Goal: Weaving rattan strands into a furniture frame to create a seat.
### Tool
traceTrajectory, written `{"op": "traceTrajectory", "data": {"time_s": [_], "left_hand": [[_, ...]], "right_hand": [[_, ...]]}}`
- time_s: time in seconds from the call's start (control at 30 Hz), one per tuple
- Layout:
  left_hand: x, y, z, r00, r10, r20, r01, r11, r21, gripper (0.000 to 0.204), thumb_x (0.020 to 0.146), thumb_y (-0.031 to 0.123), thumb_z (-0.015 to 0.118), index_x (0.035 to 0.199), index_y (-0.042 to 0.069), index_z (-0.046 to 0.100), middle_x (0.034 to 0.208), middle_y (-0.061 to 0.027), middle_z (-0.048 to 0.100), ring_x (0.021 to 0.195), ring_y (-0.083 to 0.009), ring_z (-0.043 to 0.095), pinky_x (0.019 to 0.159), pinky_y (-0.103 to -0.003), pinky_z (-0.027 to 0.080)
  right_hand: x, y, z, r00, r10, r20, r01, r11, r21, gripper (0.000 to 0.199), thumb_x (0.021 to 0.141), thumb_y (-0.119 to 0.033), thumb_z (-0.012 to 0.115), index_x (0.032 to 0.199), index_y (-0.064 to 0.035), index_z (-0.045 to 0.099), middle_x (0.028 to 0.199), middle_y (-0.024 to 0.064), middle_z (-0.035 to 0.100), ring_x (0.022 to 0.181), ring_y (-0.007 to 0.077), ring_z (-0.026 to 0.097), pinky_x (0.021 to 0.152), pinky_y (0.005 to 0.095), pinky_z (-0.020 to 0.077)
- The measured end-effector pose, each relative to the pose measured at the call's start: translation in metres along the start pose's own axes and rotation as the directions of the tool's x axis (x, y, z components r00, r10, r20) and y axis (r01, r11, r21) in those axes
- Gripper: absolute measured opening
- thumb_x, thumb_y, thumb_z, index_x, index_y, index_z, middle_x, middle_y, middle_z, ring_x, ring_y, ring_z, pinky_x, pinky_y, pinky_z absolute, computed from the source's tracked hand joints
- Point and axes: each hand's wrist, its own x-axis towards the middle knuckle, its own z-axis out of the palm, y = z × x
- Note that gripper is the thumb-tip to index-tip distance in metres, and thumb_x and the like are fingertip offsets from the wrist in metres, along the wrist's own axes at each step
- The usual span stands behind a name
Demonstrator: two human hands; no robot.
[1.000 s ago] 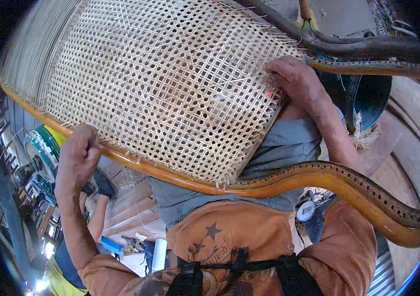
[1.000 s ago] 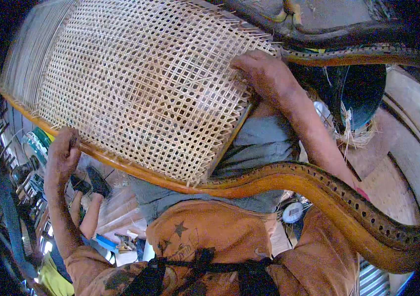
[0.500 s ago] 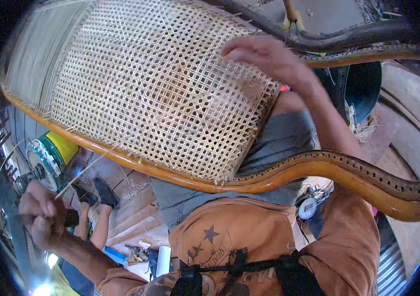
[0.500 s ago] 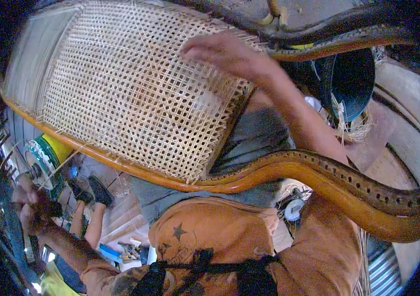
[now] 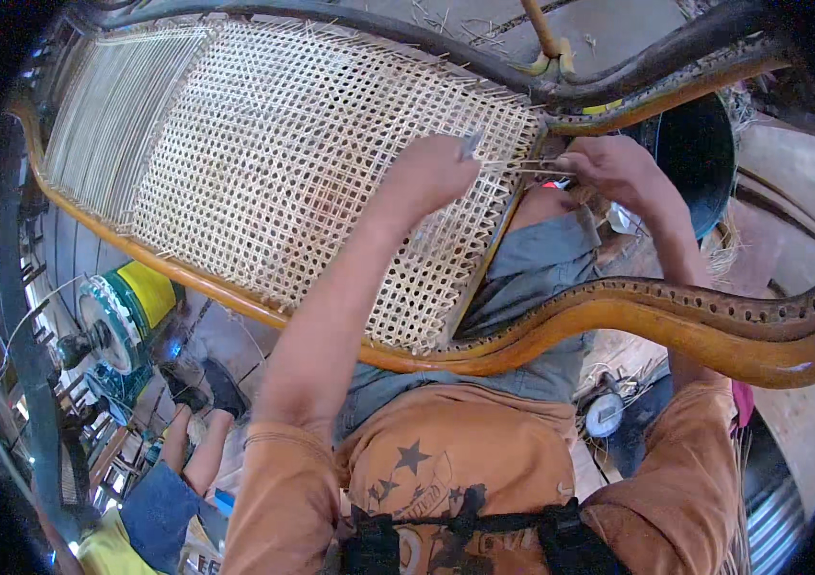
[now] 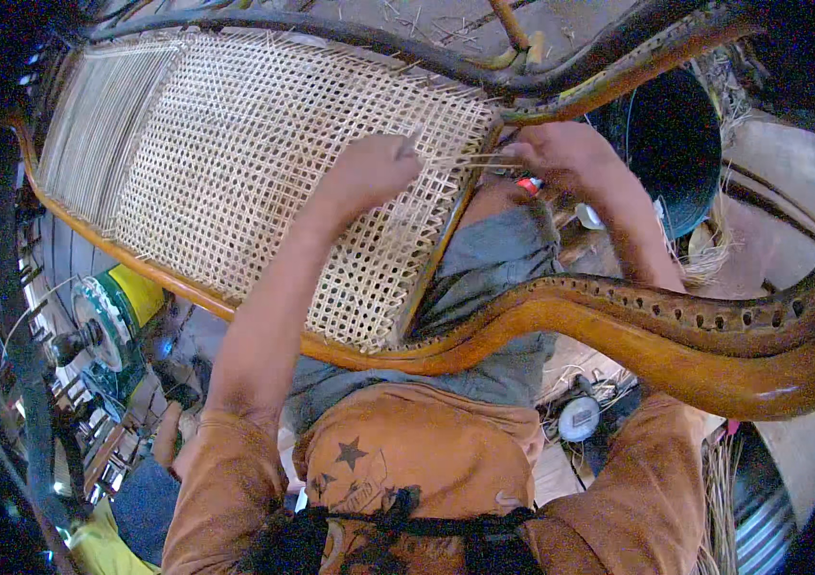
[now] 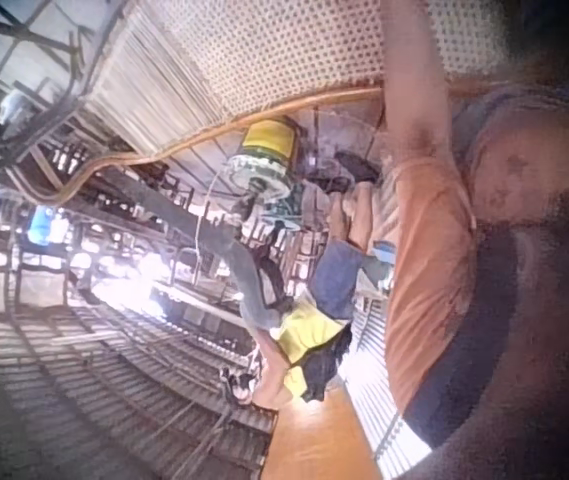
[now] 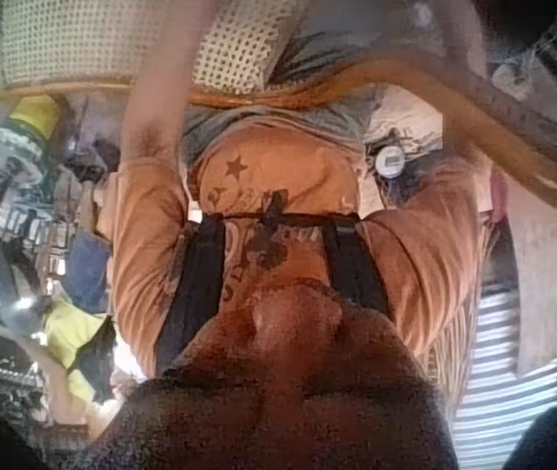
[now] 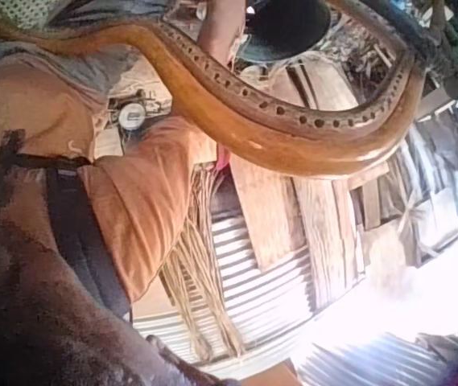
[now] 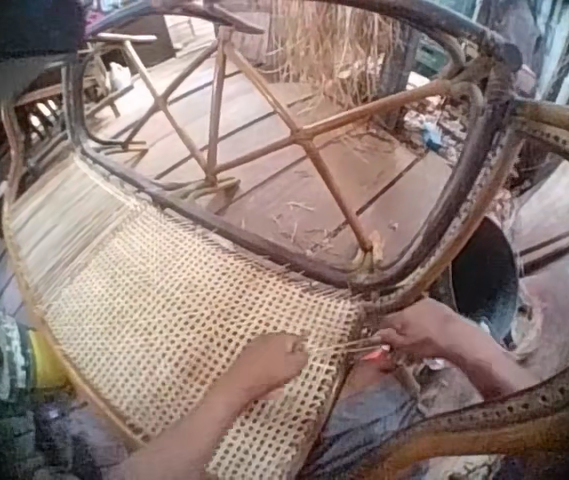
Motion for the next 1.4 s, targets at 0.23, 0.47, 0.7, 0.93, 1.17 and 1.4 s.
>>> {"op": "traceTrajectory", "data": {"time_s": [0.23,0.47,0.7,0.93,1.17,1.4], "left_hand": [[-0.014,0.021,-0.019,0.986,-0.042,-0.163,0.027,0.995,-0.091,0.025,0.077,0.023,0.049,0.077,0.0,0.058,0.065,-0.0188,0.057,0.06,-0.0309,0.057,0.06,-0.038,0.045],[-0.031,0.007,-0.035,0.996,-0.041,-0.084,0.048,0.995,0.083,0.034,0.08,0.032,0.053,0.082,-0.001,0.057,0.068,-0.0177,0.058,0.069,-0.0327,0.059,0.066,-0.042,0.045],[-0.056,-0.002,-0.045,0.989,-0.123,-0.083,0.134,0.981,0.14,0.035,0.082,0.031,0.054,0.081,-0.004,0.056,0.077,-0.0208,0.059,0.073,-0.0362,0.056,0.065,-0.042,0.042],[-0.138,-0.007,0.001,0.971,-0.24,0.013,0.235,0.935,-0.266,0.031,0.087,0.028,0.05,0.079,-0.001,0.053,0.056,-0.0027,0.046,0.047,-0.0099,0.043,0.046,-0.026,0.036],[-0.188,0.017,0.05,0.951,-0.236,0.202,0.307,0.807,-0.505,0.026,0.089,0.028,0.051,0.079,0.004,0.053,0.059,0.0029,0.045,0.044,-0.0043,0.038,0.041,-0.018,0.032],[-0.198,0.042,0.073,0.965,-0.166,0.205,0.233,0.902,-0.365,0.023,0.088,0.025,0.052,0.083,0.002,0.056,0.061,0.0029,0.046,0.052,-0.0037,0.039,0.047,-0.02,0.034]], "right_hand": [[0.024,-0.032,0.043,0.899,-0.401,-0.177,0.428,0.892,0.147,0.016,0.082,-0.013,0.057,0.092,-0.0005,0.057,0.075,0.0126,0.058,0.066,0.0215,0.053,0.063,0.0316,0.0432],[0.028,-0.047,0.046,0.947,-0.321,0.007,0.32,0.945,0.066,0.015,0.084,-0.013,0.055,0.09,0.0004,0.057,0.069,0.0019,0.053,0.065,0.0078,0.047,0.059,0.025,0.0413],[-0.03,0.021,0.009,0.793,-0.101,-0.601,0.465,0.738,0.489,0.021,0.087,-0.02,0.054,0.096,-0.0022,0.06,0.081,0.0025,0.059,0.078,0.0089,0.055,0.072,0.0215,0.0442],[-0.209,0.169,0.081,0.706,0.186,-0.684,-0.201,0.978,0.059,0.025,0.083,-0.02,0.055,0.098,-0.0013,0.06,0.094,0.018,0.062,0.091,0.0306,0.059,0.079,0.0363,0.0453],[-0.31,0.194,0.208,0.666,0.627,-0.403,-0.529,0.779,0.337,0.023,0.075,-0.016,0.061,0.095,-0.0058,0.06,0.085,0.0201,0.06,0.082,0.0317,0.06,0.071,0.0366,0.0461],[-0.315,0.166,0.234,0.718,0.561,-0.411,-0.652,0.75,-0.116,0.035,0.067,-0.019,0.07,0.097,-0.0046,0.058,0.098,0.017,0.059,0.094,0.0348,0.053,0.081,0.0418,0.0445]]}}
